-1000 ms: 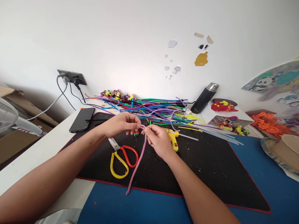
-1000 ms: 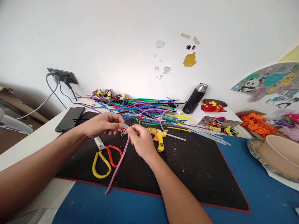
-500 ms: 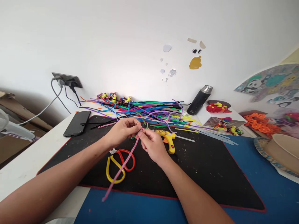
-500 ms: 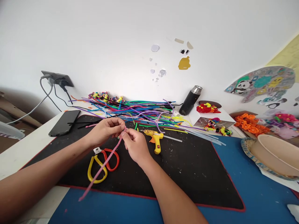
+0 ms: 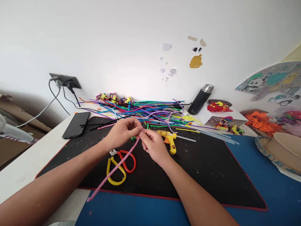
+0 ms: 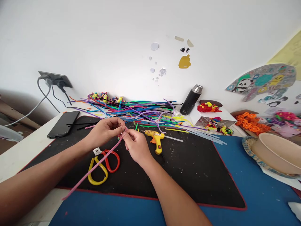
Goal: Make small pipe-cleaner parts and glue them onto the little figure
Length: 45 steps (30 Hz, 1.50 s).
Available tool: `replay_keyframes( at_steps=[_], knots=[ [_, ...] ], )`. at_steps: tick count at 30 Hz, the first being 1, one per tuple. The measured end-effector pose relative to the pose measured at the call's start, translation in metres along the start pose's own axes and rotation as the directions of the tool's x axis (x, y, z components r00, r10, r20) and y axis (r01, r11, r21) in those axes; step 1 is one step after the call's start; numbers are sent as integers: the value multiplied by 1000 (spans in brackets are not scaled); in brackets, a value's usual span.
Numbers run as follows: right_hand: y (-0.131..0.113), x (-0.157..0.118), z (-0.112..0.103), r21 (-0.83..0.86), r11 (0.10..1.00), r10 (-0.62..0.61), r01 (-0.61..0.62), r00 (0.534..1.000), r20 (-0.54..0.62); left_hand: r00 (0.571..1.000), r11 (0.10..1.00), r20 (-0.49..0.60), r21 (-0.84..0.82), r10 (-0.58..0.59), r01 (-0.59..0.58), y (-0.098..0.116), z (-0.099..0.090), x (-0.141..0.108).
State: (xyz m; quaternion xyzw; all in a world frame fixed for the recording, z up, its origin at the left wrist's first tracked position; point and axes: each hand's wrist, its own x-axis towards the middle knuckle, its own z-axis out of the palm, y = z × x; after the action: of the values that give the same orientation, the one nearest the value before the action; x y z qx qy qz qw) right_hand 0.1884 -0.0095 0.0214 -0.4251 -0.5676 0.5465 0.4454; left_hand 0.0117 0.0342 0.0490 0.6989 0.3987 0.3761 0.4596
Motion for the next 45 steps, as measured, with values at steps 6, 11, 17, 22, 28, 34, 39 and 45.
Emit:
replay_keyframes(
  at_steps=[6, 11, 17, 22, 28, 34, 39, 45],
  knots=[
    [-2, 0, -4, -48, 998, -36, 37, 999, 14, 1000, 1000, 9, 24, 7, -7, 8, -8, 2],
    [-2, 1, -6, -38, 999, -38, 38, 999, -14, 997, 997, 39, -25, -69, 70, 10, -12, 5],
    [-2, 2, -7, -14, 999, -52, 51, 996, -67, 995, 996, 45, 11, -89, 89, 10, -11, 4],
    [-3, 3, -8, -61, 996, -65, 60, 993, -95, 993, 995, 66, 38, -95, 93, 12, -7, 1],
    [-5, 3, -12, -112, 991, -96, 78, 982, -164, 977, 985, 149, -57, -155, 165, 14, -13, 4],
    [-8, 2, -12, -151, 986, -101, 72, 976, -192, 973, 985, 166, -30, -162, 169, 18, -18, 5],
    [-13, 0, -11, -230, 970, -126, 82, 975, -183, 979, 994, 173, 2, -106, 107, 17, -17, 4],
    [-12, 0, -11, -280, 956, -149, 92, 971, -189, 991, 995, 132, 98, 21, -34, 11, -14, 1]
  ],
)
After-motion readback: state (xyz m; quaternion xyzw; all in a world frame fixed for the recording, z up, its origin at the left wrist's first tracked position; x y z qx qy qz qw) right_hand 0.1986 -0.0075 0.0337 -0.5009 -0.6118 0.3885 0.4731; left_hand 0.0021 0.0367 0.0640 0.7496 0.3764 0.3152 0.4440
